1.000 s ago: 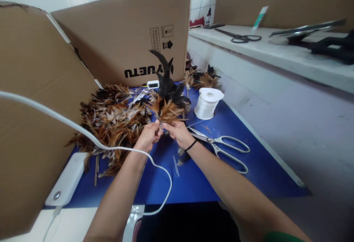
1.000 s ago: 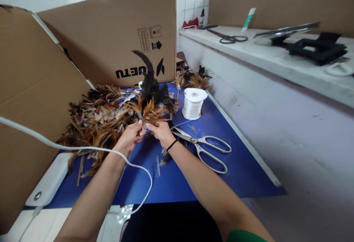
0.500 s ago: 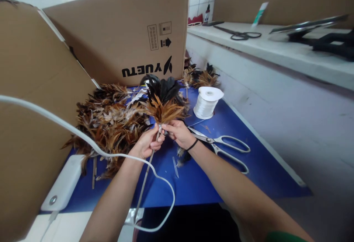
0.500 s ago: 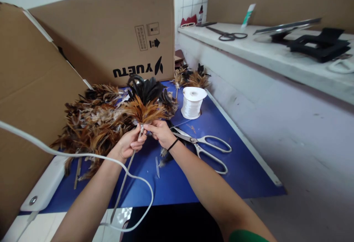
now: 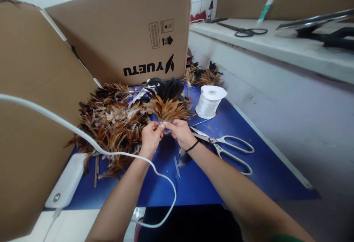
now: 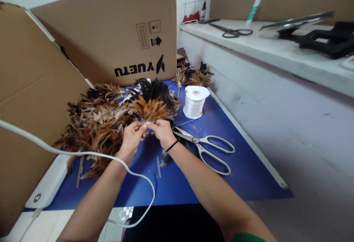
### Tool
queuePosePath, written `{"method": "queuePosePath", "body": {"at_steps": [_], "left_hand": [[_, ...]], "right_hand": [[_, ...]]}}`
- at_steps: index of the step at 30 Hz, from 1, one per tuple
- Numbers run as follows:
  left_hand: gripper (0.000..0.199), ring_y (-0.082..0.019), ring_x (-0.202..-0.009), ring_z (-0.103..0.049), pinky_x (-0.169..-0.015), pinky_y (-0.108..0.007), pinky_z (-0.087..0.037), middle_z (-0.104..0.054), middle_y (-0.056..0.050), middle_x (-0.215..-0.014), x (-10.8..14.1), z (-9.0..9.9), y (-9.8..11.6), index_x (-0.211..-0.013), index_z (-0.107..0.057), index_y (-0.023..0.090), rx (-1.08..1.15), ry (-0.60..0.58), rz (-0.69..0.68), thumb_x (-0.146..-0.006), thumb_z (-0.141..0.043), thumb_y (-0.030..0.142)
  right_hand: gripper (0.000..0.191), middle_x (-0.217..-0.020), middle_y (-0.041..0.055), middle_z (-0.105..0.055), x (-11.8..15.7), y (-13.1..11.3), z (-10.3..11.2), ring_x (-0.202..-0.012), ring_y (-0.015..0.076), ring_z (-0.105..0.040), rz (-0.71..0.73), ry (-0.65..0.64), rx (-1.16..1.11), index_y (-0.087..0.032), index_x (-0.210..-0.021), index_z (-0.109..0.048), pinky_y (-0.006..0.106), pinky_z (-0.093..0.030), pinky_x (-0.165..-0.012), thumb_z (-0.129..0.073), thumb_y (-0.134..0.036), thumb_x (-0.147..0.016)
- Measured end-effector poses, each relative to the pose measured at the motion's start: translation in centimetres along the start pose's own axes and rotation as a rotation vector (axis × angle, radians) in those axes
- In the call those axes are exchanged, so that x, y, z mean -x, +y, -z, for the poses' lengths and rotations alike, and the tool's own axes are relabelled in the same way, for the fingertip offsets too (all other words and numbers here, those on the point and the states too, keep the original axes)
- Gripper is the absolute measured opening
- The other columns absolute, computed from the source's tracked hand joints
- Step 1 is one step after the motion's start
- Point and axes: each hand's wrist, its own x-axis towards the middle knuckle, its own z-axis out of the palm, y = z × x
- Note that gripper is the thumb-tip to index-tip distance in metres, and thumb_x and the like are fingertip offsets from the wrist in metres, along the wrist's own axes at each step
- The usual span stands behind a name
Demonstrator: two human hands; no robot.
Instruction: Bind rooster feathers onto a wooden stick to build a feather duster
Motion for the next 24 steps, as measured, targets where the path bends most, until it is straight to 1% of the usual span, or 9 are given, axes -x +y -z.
{"method": "queuePosePath", "body": {"at_steps": [2, 4, 6, 11, 15, 17, 20, 22, 24], "left_hand": [[0.027, -0.004, -0.039, -0.041, -0.036, -0.016, -0.027, -0.05, 0.003, -0.051, 0.0, -0.2, 0.3, -0.073, -0.055, 0.012, 0.077, -0.017, 0.019, -0.068, -0.067, 0.036], [0.028, -0.003, -0.039, -0.038, -0.036, -0.015, -0.023, -0.05, 0.003, -0.052, 0.1, -0.2, 0.7, -0.069, -0.054, 0.012, 0.161, -0.056, 0.059, -0.068, -0.067, 0.036], [0.029, -0.002, -0.039, -0.034, -0.035, -0.015, -0.02, -0.049, 0.003, -0.053, 0.2, -0.1, 1.2, -0.066, -0.051, 0.012, 0.224, -0.1, 0.094, -0.067, -0.068, 0.036], [0.031, 0.0, -0.039, -0.029, -0.036, -0.015, -0.014, -0.048, 0.002, -0.056, 0.3, 0.4, 2.2, -0.065, -0.05, 0.011, 0.28, -0.203, 0.15, -0.066, -0.07, 0.035], [0.033, 0.0, -0.039, -0.029, -0.036, -0.015, -0.014, -0.047, 0.002, -0.058, 0.3, 0.6, 2.3, -0.064, -0.05, 0.011, 0.253, -0.267, 0.189, -0.066, -0.069, 0.038], [0.035, -0.001, -0.039, -0.029, -0.036, -0.016, -0.015, -0.045, 0.003, -0.056, 0.3, 0.5, 2.1, -0.063, -0.05, 0.012, 0.197, -0.251, 0.17, -0.068, -0.066, 0.042], [0.039, -0.001, -0.038, -0.028, -0.036, -0.016, -0.016, -0.04, 0.005, -0.051, 0.2, 0.3, 1.9, -0.062, -0.049, 0.013, 0.075, -0.187, 0.119, -0.072, -0.061, 0.049], [0.042, -0.001, -0.037, -0.027, -0.036, -0.016, -0.016, -0.036, 0.006, -0.048, 0.2, 0.2, 1.9, -0.06, -0.047, 0.013, 0.008, -0.141, 0.093, -0.072, -0.06, 0.051], [0.043, -0.001, -0.036, -0.026, -0.036, -0.016, -0.015, -0.034, 0.007, -0.047, 0.1, 0.2, 2.1, -0.058, -0.045, 0.014, -0.005, -0.125, 0.097, -0.071, -0.06, 0.052]], "right_hand": [[0.032, -0.042, -0.0073, -0.041, 0.0, -0.1, 0.2, -0.037, 0.001, -0.028, 0.011, -0.036, 0.016, -0.013, -0.056, -0.053, 0.02, -0.018, -0.037, -0.076, -0.036, -0.056], [0.032, -0.046, -0.0055, -0.047, 0.0, -0.2, 0.6, -0.038, 0.001, -0.028, 0.013, -0.098, 0.033, -0.013, -0.059, -0.055, 0.02, -0.017, -0.036, -0.074, -0.038, -0.057], [0.032, -0.049, -0.0053, -0.049, -0.2, -0.3, 1.0, -0.037, 0.0009, -0.027, 0.01, -0.15, 0.039, -0.013, -0.063, -0.056, 0.02, -0.015, -0.036, -0.074, -0.04, -0.058], [0.032, -0.047, -0.0092, -0.041, -0.6, -0.5, 1.7, -0.037, 0.0006, -0.023, 0.016, -0.21, 0.015, -0.014, -0.067, -0.056, 0.02, -0.013, -0.036, -0.076, -0.037, -0.057], [0.035, -0.047, -0.0093, -0.04, -0.6, -0.4, 1.6, -0.036, 0.0006, -0.021, -0.02, -0.198, 0.002, -0.013, -0.07, -0.058, 0.021, -0.011, -0.035, -0.077, -0.037, -0.054], [0.034, -0.047, -0.0085, -0.042, -0.6, -0.3, 1.4, -0.036, 0.001, -0.022, -0.021, -0.169, 0.0, -0.012, -0.07, -0.059, 0.021, -0.01, -0.035, -0.077, -0.036, -0.054], [0.032, -0.048, -0.0066, -0.047, -0.6, -0.1, 0.9, -0.036, 0.0014, -0.025, 0.003, -0.127, 0.002, -0.012, -0.067, -0.059, 0.021, -0.012, -0.035, -0.076, -0.036, -0.054], [0.031, -0.049, -0.0064, -0.047, -0.6, -0.1, 0.6, -0.036, 0.0012, -0.026, 0.026, -0.112, -0.004, -0.013, -0.066, -0.058, 0.021, -0.013, -0.035, -0.076, -0.035, -0.054], [0.03, -0.05, -0.0065, -0.047, -0.6, -0.1, 0.6, -0.037, 0.0009, -0.027, 0.049, -0.123, -0.014, -0.013, -0.065, -0.058, 0.02, -0.014, -0.035, -0.076, -0.034, -0.055]]}}
